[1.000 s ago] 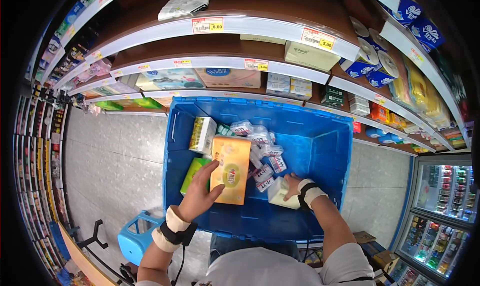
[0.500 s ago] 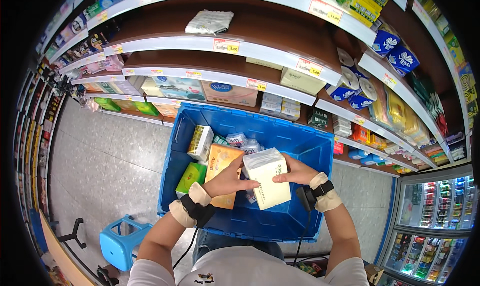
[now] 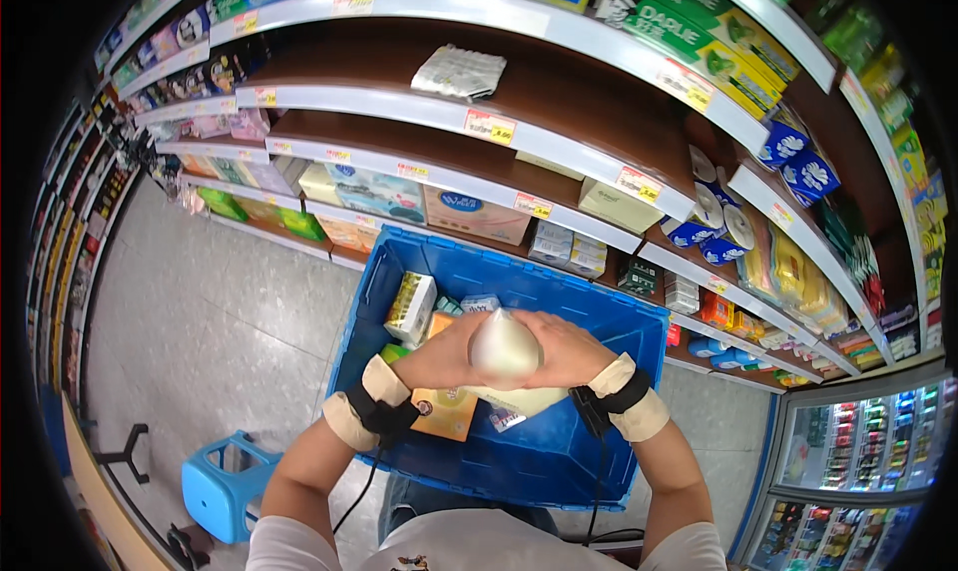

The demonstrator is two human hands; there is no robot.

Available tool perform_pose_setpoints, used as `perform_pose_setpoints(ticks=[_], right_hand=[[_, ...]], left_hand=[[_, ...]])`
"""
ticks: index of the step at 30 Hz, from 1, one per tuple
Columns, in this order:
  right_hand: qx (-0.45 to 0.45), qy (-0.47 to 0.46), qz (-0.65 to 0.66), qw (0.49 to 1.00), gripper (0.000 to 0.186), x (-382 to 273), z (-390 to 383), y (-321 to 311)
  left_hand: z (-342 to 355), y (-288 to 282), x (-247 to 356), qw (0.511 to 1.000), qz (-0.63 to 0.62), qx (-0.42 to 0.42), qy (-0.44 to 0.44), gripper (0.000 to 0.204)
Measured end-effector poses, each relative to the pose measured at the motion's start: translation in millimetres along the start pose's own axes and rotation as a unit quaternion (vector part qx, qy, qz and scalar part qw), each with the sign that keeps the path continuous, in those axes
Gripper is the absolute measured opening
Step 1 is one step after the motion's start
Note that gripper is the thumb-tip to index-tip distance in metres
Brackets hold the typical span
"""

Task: The person takes various packaged goods, including boxes of tissues, toothpaste, and other toiletries, from a blue plastic crate and places them onto the shelves of a retail store. The person handles items one by one, arranging them neatly on the shelf.

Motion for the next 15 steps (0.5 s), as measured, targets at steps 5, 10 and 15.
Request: perform_pose_setpoints(ticks=[5,10,15], right_hand=[[0.258,0.009,-0.058,0.964,0.083,4.8,-2.6,-14.6],[0.375,0.085,0.087,0.919,0.072,42.3,3.5,0.0],[0.392,0.087,0.262,0.878,0.072,71.2,53.7,-0.5]], left_hand=[[10.5,-27.6,-27.5,0.985,-0.129,0.108,-0.031,0.073],[49.6,-75.4,-34.7,0.943,-0.234,0.236,0.013,0.071],[109.0,-97.9,-21.9,0.957,-0.151,0.235,0.078,0.073]])
Point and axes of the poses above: each hand's wrist, its own z-axis towards the middle knuckle, its own y-axis out of the palm, x = y × z, the point moved 3 cm from there along z, towards the middle knuckle, and after that the axes turned 1 degree about -z, right-handed, at the moved point
